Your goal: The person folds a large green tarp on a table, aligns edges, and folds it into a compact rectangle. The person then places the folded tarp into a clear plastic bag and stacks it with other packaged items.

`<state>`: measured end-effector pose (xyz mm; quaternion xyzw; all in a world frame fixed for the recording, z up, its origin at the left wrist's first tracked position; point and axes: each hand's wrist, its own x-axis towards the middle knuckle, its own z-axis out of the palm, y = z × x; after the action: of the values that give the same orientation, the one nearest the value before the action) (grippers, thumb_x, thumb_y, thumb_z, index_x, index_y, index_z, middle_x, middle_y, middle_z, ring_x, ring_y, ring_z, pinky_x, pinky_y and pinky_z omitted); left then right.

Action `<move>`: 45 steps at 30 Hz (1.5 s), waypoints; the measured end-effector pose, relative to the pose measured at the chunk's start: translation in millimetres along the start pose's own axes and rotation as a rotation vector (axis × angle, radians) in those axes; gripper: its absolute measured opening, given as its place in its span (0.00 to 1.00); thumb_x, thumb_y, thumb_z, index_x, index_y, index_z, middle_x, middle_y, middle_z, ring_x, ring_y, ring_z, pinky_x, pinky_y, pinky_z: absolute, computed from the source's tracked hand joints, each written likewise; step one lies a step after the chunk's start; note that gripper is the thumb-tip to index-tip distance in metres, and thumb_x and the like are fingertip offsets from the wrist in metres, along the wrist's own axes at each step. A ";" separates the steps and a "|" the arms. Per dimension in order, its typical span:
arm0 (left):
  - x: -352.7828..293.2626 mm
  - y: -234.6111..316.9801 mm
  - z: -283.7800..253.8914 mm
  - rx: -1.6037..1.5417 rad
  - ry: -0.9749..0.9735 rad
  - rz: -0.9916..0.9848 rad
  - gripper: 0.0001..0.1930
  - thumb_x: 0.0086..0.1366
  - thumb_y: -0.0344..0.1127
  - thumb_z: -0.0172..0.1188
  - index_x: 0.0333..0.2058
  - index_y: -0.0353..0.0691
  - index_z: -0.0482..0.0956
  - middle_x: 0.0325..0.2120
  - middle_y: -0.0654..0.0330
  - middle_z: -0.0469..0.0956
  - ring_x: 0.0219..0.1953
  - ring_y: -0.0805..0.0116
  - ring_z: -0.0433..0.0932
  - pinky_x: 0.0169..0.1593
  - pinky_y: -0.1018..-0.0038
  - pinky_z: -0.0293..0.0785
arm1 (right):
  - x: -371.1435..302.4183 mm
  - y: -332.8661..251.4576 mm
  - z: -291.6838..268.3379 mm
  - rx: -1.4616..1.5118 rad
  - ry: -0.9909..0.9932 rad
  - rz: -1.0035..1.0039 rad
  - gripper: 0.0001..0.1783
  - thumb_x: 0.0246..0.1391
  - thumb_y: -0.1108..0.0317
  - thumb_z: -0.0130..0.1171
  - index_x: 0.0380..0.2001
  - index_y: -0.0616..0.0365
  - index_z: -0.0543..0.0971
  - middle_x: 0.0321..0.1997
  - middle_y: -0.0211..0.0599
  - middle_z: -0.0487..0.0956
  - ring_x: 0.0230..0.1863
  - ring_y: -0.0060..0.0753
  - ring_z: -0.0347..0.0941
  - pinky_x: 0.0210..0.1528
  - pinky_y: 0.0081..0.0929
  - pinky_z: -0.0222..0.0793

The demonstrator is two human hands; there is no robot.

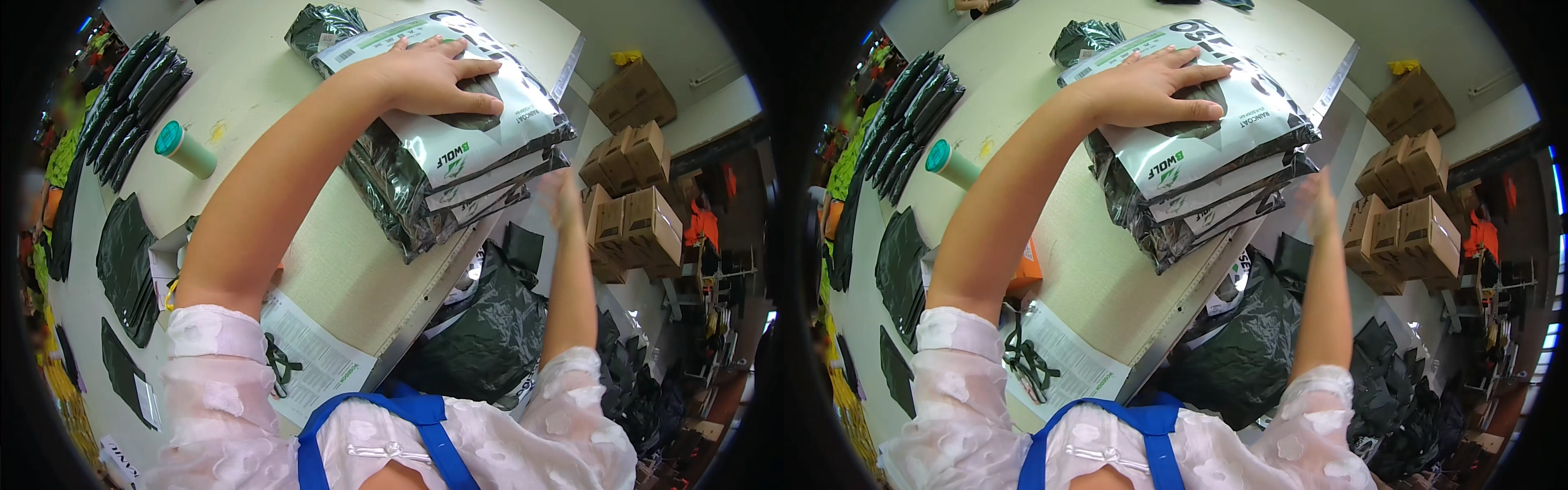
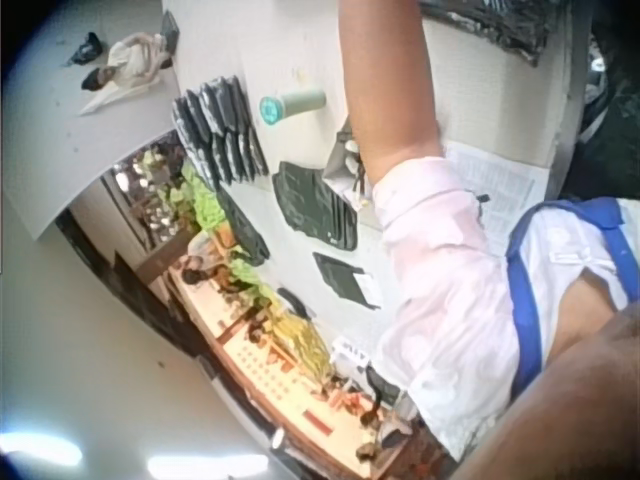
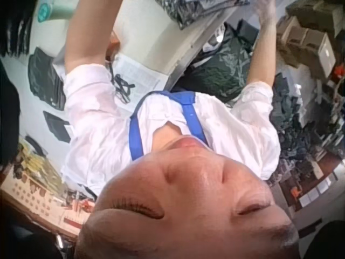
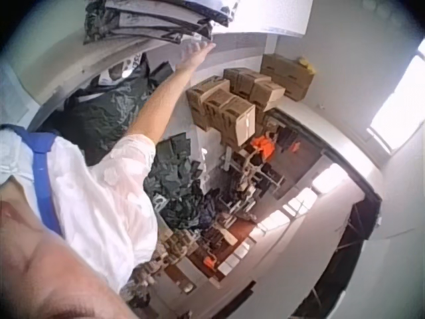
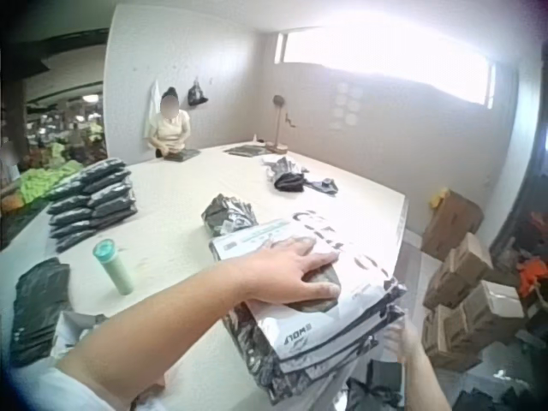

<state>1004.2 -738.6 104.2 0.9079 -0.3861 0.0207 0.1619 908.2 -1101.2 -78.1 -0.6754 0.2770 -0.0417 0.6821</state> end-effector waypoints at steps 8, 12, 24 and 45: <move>-20.0 1.4 -11.7 0.022 0.343 0.017 0.39 0.59 0.71 0.45 0.63 0.55 0.61 0.64 0.50 0.57 0.67 0.48 0.51 0.67 0.52 0.43 | -12.7 22.8 35.4 0.242 -0.041 0.070 0.53 0.50 0.21 0.32 0.64 0.55 0.59 0.59 0.40 0.63 0.59 0.43 0.57 0.58 0.50 0.52; -72.0 -14.8 22.0 -0.491 1.070 -0.166 0.40 0.62 0.58 0.54 0.61 0.31 0.57 0.60 0.42 0.58 0.63 0.45 0.56 0.66 0.61 0.48 | 38.9 -37.3 27.7 0.540 -0.509 0.016 0.37 0.56 0.31 0.43 0.48 0.54 0.74 0.46 0.31 0.76 0.45 0.33 0.72 0.46 0.34 0.70; -125.8 4.5 220.5 -1.936 0.444 -0.951 0.62 0.50 0.68 0.61 0.66 0.58 0.21 0.67 0.47 0.28 0.69 0.50 0.36 0.66 0.52 0.48 | 118.8 3.1 62.4 0.423 -0.171 0.192 0.30 0.62 0.41 0.40 0.54 0.53 0.68 0.53 0.36 0.71 0.51 0.40 0.69 0.54 0.35 0.65; -128.8 -2.5 234.8 -2.207 0.146 -0.915 0.49 0.58 0.66 0.55 0.63 0.82 0.23 0.69 0.61 0.41 0.67 0.52 0.49 0.57 0.39 0.56 | -112.4 52.5 88.2 0.299 0.202 -0.439 0.45 0.55 0.47 0.54 0.68 0.45 0.44 0.70 0.40 0.48 0.69 0.44 0.46 0.64 0.49 0.44</move>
<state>895.2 -720.3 -139.8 0.3289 0.1736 -0.3298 0.8677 835.1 -969.1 -97.4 -0.6034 0.1815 -0.2960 0.7179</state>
